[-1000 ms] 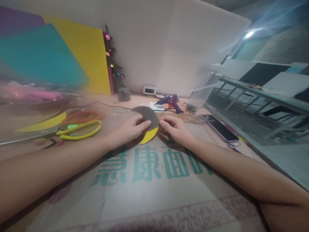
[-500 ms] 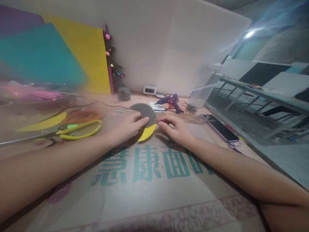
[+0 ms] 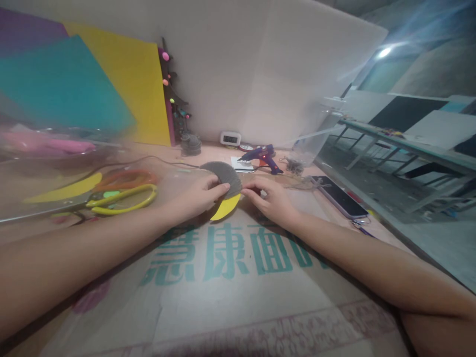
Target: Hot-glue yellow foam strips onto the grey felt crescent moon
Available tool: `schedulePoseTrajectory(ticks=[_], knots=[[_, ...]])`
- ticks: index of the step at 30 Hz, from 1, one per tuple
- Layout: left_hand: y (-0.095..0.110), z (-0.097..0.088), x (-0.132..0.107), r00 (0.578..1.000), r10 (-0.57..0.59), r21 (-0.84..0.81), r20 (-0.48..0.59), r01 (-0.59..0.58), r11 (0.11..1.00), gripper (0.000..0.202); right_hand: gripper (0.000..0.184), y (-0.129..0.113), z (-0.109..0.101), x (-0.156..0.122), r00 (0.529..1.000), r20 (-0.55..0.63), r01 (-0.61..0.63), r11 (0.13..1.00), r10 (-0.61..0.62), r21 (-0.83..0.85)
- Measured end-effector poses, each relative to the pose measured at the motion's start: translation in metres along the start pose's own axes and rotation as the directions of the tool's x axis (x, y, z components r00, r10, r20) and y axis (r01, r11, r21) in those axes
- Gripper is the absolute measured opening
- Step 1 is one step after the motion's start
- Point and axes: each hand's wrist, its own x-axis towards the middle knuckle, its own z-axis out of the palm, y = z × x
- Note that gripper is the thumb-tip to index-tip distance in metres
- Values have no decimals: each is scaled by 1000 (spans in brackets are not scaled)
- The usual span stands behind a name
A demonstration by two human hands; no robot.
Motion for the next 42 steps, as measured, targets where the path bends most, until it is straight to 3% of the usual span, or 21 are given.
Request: schedulePoseTrajectory(ticks=[9, 17, 28, 34, 42], knots=[[1, -3, 0, 1000, 9, 96, 14, -10, 995, 37, 14, 0, 0, -2, 1000, -3, 28, 999, -28, -32], [9, -4, -1, 994, 103, 153, 27, -106, 982, 35, 14, -1, -1, -2, 999, 3, 33, 998, -33, -50], [1, -1, 1, 999, 22, 25, -28, -22, 999, 42, 33, -2, -4, 0, 999, 32, 33, 998, -35, 52], [-5, 0, 2, 996, 44, 17, -73, -43, 999, 45, 15, -2, -2, 1, 1000, -4, -16, 999, 16, 44], [-2, -1, 1, 997, 43, 18, -69, -41, 999, 45, 17, -2, -2, 2, 999, -9, -33, 999, 34, 29]])
